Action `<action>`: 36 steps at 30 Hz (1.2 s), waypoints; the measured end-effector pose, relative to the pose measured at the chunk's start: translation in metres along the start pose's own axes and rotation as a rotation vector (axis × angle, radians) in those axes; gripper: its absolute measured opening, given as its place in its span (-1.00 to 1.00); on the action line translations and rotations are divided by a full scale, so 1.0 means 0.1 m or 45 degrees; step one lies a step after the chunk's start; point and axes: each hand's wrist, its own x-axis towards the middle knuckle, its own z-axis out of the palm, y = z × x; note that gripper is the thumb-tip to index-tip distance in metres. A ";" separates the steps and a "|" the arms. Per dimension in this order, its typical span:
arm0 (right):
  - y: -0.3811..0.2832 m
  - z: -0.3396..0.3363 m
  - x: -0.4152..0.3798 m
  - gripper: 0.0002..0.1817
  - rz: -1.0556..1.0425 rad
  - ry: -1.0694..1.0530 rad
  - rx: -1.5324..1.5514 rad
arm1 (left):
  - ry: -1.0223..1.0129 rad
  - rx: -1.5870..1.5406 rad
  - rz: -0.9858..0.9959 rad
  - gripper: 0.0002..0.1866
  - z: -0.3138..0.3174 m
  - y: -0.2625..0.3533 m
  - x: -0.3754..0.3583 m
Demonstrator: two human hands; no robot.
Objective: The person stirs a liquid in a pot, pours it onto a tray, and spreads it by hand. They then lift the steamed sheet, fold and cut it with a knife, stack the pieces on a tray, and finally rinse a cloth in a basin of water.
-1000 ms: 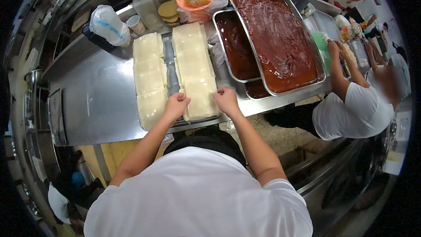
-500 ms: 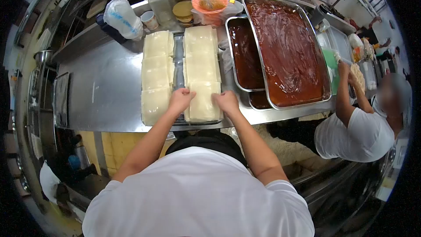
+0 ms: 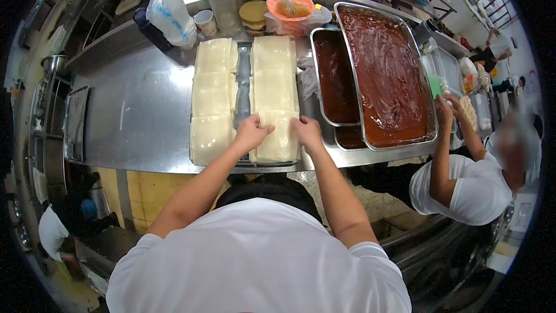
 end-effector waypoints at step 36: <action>-0.38 -0.47 -1.02 -0.47 0.728 -0.616 1.207 | -0.801 -1.516 -0.564 -0.57 -0.03 0.10 -0.68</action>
